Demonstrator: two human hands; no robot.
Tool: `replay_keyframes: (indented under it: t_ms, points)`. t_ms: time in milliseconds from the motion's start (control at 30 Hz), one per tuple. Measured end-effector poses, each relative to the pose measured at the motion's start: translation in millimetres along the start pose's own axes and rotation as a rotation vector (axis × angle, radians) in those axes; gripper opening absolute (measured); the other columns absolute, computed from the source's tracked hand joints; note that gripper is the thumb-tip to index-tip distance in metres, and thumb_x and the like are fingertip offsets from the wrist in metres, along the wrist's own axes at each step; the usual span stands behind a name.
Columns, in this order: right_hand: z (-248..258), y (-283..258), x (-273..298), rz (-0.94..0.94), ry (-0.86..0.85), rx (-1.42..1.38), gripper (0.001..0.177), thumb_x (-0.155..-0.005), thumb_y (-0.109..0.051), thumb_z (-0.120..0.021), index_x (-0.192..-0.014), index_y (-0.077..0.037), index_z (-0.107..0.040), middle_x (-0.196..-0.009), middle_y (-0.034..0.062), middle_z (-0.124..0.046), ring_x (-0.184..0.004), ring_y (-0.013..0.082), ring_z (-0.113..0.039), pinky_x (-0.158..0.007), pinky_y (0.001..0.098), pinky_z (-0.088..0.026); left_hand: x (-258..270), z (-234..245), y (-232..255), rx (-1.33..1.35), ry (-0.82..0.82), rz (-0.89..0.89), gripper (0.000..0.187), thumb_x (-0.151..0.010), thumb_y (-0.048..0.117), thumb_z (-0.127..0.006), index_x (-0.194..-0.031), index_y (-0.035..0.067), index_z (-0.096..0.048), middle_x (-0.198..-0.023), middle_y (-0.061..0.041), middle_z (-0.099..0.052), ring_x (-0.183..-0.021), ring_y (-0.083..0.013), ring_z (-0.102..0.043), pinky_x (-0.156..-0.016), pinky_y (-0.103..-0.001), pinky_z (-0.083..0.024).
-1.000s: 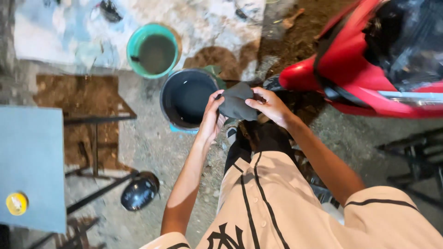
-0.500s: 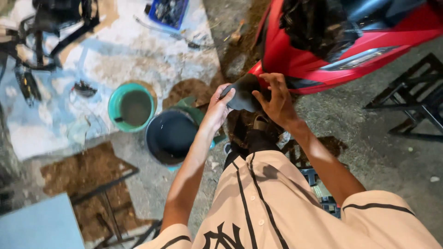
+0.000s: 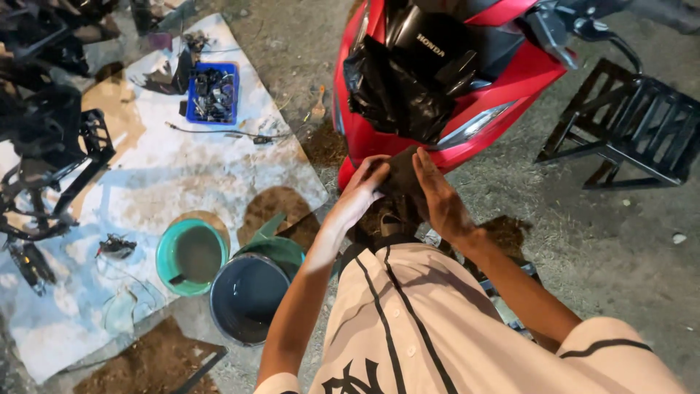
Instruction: The person cleans a red motorcycle by first spraying a liquid from a bottle onto the rear wheel and chain area while scrubbing with a brush. They then dip a sponge into a bucket of water and wipe down the motorcycle's body panels, including the seat, side fairings, and rear fender.
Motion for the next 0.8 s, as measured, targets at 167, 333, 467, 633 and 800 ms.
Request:
replay_keyframes:
  t_ms: [167, 333, 467, 633, 800]
  points:
    - [22.7, 35.8, -6.9, -0.215, 0.03, -0.116, 0.065, -0.102, 0.014, -0.04, -0.162, -0.009, -0.032, -0.169, 0.0172, -0.034, -0.154, 0.0388, -0.036, -0.124, 0.0472, -0.037, -24.6, -44.6, 37.7, -0.608, -0.094, 0.02, 0.046, -0.097, 0.019, -0.069, -0.139, 0.015, -0.05, -0.119, -0.006, -0.067, -0.099, -0.0141, -0.063, -0.078, -0.029, -0.053]
    - [55.4, 32.6, -26.3, -0.08, 0.193, 0.267, 0.065, -0.093, -0.007, -0.061, -0.155, -0.014, -0.042, -0.169, 0.02, -0.03, -0.156, 0.0413, -0.034, -0.125, 0.0488, -0.039, -98.4, -47.0, 29.4, -0.447, -0.3, -0.137, 0.041, -0.098, 0.005, -0.066, -0.137, 0.01, -0.054, -0.12, -0.007, -0.067, -0.107, -0.0136, -0.063, -0.088, -0.027, -0.054]
    - [84.6, 29.9, -23.3, -0.26, 0.354, 0.247, 0.08, -0.09, -0.023, -0.079, -0.157, -0.006, -0.039, -0.166, 0.0323, -0.024, -0.151, 0.0475, -0.035, -0.122, 0.0522, -0.036, -137.8, -61.3, 18.9, -0.357, -0.378, -0.172, 0.041, -0.096, -0.003, -0.063, -0.134, 0.01, -0.055, -0.121, -0.004, -0.064, -0.107, -0.0119, -0.062, -0.089, -0.024, -0.052]
    - [84.2, 74.8, -12.8, -0.495, 0.601, -0.153, 0.075, -0.096, -0.01, -0.078, -0.159, -0.002, -0.038, -0.162, 0.026, -0.039, -0.147, 0.0397, -0.043, -0.119, 0.0456, -0.04, -169.5, -104.0, 6.9, -0.444, -0.457, -0.098, 0.041, -0.096, -0.002, -0.065, -0.133, 0.01, -0.054, -0.114, -0.006, -0.064, -0.1, -0.0125, -0.059, -0.083, -0.026, -0.049]
    - [108.3, 117.1, -16.1, -0.643, 0.747, -0.092, 0.057, -0.101, -0.005, -0.073, -0.153, -0.007, -0.051, -0.152, 0.0163, -0.059, -0.139, 0.0251, -0.061, -0.116, 0.0348, -0.05, -191.3, -152.5, 18.4, -0.722, -0.448, -0.303, 0.041, -0.094, -0.001, -0.067, -0.13, 0.011, -0.054, -0.117, -0.011, -0.067, -0.105, -0.0175, -0.063, -0.092, -0.031, -0.051]
Point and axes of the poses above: each hand's wrist, its own x-axis away from the middle knuckle, its own z-axis out of the back of the hand, y = z × x, the point moved 7 cm from there along -x, towards the middle knuckle
